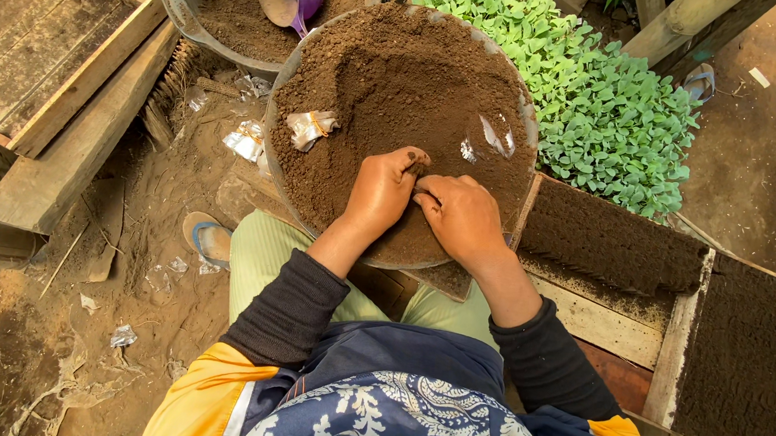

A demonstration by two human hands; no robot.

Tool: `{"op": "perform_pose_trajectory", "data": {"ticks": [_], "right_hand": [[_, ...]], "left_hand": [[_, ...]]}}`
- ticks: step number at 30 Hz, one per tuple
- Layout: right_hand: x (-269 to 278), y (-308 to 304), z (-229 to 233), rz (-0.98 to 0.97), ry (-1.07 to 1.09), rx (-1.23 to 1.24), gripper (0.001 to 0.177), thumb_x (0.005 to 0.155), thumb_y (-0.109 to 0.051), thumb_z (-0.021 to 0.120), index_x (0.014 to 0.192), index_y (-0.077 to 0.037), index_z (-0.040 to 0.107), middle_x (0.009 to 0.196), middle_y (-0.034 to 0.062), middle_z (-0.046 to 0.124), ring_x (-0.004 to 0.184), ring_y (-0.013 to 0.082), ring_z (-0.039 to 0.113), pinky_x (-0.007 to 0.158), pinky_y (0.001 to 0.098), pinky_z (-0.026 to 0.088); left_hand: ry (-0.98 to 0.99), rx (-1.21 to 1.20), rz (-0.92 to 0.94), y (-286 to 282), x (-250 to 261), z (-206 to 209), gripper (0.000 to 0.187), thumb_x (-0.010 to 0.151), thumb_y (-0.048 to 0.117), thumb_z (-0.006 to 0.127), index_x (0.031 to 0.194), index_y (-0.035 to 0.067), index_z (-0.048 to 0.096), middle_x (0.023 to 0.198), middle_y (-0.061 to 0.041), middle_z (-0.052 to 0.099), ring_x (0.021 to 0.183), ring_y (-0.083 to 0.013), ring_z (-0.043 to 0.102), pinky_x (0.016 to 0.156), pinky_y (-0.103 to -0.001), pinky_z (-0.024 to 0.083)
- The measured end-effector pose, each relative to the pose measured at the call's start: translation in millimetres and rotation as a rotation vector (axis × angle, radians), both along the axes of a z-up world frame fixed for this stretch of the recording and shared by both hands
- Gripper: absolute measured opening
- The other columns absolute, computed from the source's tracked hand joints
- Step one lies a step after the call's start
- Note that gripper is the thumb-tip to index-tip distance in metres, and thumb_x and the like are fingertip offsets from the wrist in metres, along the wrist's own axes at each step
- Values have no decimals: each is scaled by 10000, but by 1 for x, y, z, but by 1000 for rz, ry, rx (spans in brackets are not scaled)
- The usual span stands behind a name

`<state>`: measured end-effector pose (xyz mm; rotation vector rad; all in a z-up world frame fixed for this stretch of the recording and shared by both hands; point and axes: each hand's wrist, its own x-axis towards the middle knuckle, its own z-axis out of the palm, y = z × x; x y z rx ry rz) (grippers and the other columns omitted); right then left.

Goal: The person scoops soil from a large basin and fills small plastic pouches by hand. They then place the filled pouches into a wooden tray. The person repeats this process multiple times, handling the soil and pouches directly.

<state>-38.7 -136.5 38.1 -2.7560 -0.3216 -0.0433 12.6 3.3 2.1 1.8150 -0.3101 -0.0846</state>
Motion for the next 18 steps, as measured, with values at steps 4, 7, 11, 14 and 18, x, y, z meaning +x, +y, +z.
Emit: {"op": "perform_pose_trajectory", "data": {"ticks": [4,7,11,14,18], "right_hand": [[1,8,16,-26,-44,148,137,852,-178,631,973,-136,680,878,51,694,876,241,646,758,363,521],[1,16,40,-21,69,562,188,835,-112,646,1019,-120,681,935,101,694,953,288,638,809,396,507],[15,17,54,-155,313,253,232,870,-105,592,1084,-29,636,955,176,668,916,289,650,819,394,521],[29,18,25,-123,498,26,378,851,-197,617,1172,1,580,1051,220,627,1019,340,600,892,453,469],[49,21,-69,-22,541,450,497,736,-85,616,1220,7,547,1127,270,591,1120,469,508,919,548,418]], "left_hand": [[89,90,129,2,-5,10,221,929,66,442,1024,50,641,874,-203,670,812,-343,667,684,-412,551],[457,-378,275,-2,3,-1,400,981,328,370,965,3,602,678,-229,605,390,-228,576,292,-212,493],[756,-862,322,5,4,20,435,972,384,376,746,48,534,471,-76,420,328,-141,411,310,-224,321],[772,-968,291,11,5,17,399,942,430,452,754,90,545,477,-27,442,353,-115,411,352,-219,311],[634,-882,365,2,16,-12,409,879,422,588,813,19,601,444,-72,502,342,-100,484,351,-194,353]]}}
